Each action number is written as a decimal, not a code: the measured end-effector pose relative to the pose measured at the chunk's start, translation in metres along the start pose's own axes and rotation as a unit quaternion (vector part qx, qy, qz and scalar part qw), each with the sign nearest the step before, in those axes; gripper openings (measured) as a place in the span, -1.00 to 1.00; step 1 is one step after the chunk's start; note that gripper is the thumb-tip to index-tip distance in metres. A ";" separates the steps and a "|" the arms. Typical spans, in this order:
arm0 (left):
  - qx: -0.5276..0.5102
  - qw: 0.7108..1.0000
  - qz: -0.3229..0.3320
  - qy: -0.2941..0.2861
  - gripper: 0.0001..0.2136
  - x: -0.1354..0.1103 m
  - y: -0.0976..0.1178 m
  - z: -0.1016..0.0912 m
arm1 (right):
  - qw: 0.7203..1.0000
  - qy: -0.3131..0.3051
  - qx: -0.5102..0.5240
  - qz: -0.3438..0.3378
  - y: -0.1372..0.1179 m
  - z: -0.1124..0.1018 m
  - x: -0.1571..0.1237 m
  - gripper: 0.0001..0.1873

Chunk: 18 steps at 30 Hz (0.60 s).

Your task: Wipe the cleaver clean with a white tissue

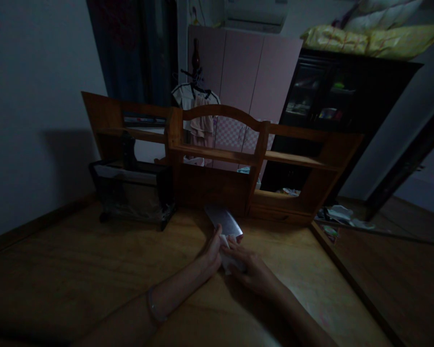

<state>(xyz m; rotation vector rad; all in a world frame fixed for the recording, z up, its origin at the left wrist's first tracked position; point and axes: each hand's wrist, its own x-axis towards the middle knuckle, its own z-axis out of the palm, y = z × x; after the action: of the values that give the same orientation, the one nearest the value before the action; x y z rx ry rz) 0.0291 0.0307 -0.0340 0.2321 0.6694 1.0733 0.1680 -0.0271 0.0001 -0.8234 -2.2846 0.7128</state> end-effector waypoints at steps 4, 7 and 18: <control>-0.001 1.000 0.014 -0.005 -0.50 -0.001 -0.001 0.001 | 1.000 0.004 -0.003 -0.005 0.006 0.001 0.000 -0.36; 0.005 1.000 0.022 -0.002 -0.49 -0.002 -0.002 0.001 | 1.000 -0.006 -0.008 0.001 0.009 0.001 0.000 -0.38; 0.015 0.999 -0.035 -0.033 -0.39 0.012 -0.004 -0.014 | 0.999 0.023 0.031 -0.002 -0.003 -0.003 0.002 -0.68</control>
<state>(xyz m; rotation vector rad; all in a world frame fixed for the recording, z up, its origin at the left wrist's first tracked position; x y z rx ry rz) 0.0272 0.0376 -0.0521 0.2669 0.6299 0.9848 0.1678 -0.0266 0.0045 -0.7975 -2.2112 0.7513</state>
